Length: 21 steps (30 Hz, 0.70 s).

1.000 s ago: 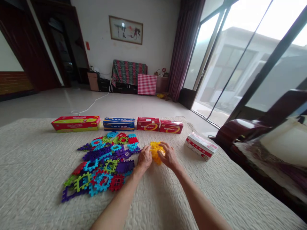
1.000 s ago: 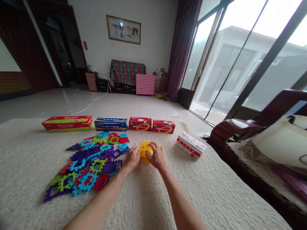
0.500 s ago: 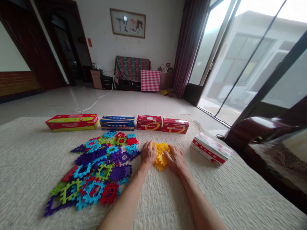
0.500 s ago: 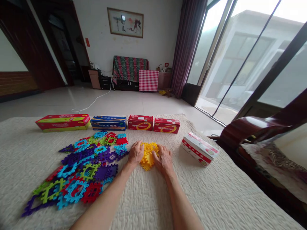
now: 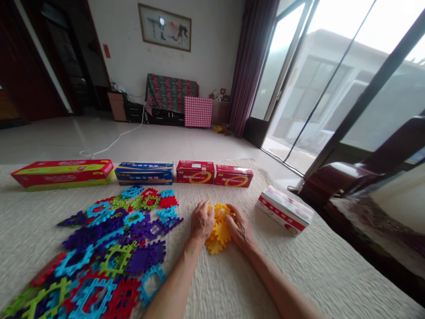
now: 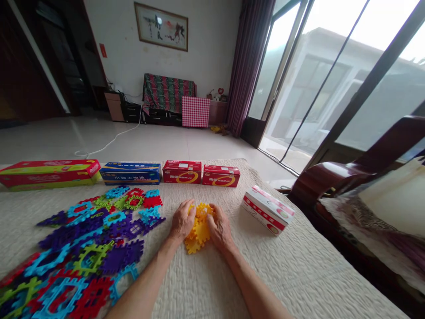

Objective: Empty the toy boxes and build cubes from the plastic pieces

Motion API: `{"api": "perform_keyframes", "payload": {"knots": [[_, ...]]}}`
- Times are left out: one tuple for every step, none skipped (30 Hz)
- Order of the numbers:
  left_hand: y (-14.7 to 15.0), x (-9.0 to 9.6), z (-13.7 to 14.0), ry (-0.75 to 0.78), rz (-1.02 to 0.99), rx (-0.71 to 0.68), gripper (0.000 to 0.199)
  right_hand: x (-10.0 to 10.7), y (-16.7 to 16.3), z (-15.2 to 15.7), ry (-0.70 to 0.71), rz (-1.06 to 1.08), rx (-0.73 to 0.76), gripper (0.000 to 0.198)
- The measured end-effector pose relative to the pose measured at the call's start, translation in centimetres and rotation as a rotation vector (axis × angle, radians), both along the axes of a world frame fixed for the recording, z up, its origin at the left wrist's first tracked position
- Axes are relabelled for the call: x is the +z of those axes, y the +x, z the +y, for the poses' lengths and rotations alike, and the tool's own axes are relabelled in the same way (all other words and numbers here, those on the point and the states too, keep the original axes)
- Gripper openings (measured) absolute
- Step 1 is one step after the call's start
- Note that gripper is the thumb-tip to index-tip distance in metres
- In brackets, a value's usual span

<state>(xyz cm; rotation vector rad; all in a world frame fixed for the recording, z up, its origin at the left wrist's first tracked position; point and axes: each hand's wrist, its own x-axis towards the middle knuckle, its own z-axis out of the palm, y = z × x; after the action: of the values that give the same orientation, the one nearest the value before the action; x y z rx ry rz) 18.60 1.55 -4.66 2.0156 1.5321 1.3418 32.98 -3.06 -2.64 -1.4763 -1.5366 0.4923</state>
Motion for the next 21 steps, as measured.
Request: {"api": "perform_keyframes", "payload": {"knots": [[0.0,-0.1,0.1,0.006,-0.011,-0.01,0.033,0.0,0.1,0.0,-0.011,0.028,-0.013,0.036],[-0.1,-0.2,0.2,0.013,-0.019,-0.019,0.033,0.0,0.2,0.1,-0.022,0.055,-0.018,0.035],[-0.1,-0.3,0.2,0.02,-0.023,-0.029,0.033,0.0,0.3,0.1,-0.03,0.088,-0.017,0.035],[-0.2,-0.3,0.3,0.027,-0.026,-0.036,0.032,0.1,0.4,0.1,-0.036,0.134,-0.009,0.035],[-0.3,-0.4,0.4,0.031,-0.028,-0.042,0.032,0.1,0.6,0.2,-0.043,0.191,0.003,0.036],[-0.4,-0.4,0.5,0.033,-0.029,-0.045,0.032,0.1,0.9,0.3,-0.046,0.256,0.013,0.037],[-0.5,-0.4,0.5,0.033,-0.026,-0.044,0.032,0.2,1.2,0.5,-0.041,0.317,0.014,0.037],[-0.6,-0.4,0.5,0.03,-0.02,-0.042,0.031,0.2,1.6,0.6,-0.028,0.36,0.01,0.038],[-0.6,-0.3,0.5,0.025,-0.01,-0.038,0.031,0.3,2.0,0.8,-0.008,0.378,0.001,0.038],[-0.7,-0.3,0.5,0.019,0.003,-0.034,0.031,0.4,2.4,0.9,0.012,0.369,-0.011,0.037],[-0.7,-0.2,0.5,0.015,0.016,-0.031,0.031,0.5,2.9,1.0,0.024,0.338,-0.022,0.036],[-0.7,-0.2,0.5,0.013,0.027,-0.026,0.031,0.7,3.4,1.0,0.019,0.291,-0.022,0.036],[-0.7,-0.1,0.5,0.013,0.035,-0.02,0.031,0.9,3.8,0.9,-0.006,0.239,-0.004,0.036],[-0.7,-0.1,0.6,0.014,0.039,-0.011,0.03,1.1,4.2,0.7,-0.046,0.191,0.033,0.036],[-0.7,-0.1,0.6,0.014,0.039,-0.002,0.03,1.3,4.5,0.5,-0.088,0.151,0.088,0.036],[-0.7,-0.1,0.6,0.011,0.039,0.004,0.03,1.5,4.8,0.2,-0.121,0.121,0.159,0.036],[-0.7,-0.1,0.7,0.005,0.037,0.008,0.03,1.7,5.0,-0.1,-0.141,0.101,0.232,0.036],[-0.7,0.0,0.8,-0.002,0.036,0.008,0.029,1.9,5.2,-0.4,-0.15,0.087,0.297,0.036],[-0.7,0.0,0.8,-0.008,0.035,0.002,0.029,2.0,5.3,-0.6,-0.154,0.074,0.346,0.037],[-0.7,0.1,0.9,-0.009,0.036,-0.008,0.029,2.1,5.4,-0.8,-0.157,0.057,0.38,0.037],[-0.6,0.2,0.9,-0.005,0.037,-0.025,0.03,2.1,5.5,-0.8,-0.161,0.032,0.402,0.037]]}}
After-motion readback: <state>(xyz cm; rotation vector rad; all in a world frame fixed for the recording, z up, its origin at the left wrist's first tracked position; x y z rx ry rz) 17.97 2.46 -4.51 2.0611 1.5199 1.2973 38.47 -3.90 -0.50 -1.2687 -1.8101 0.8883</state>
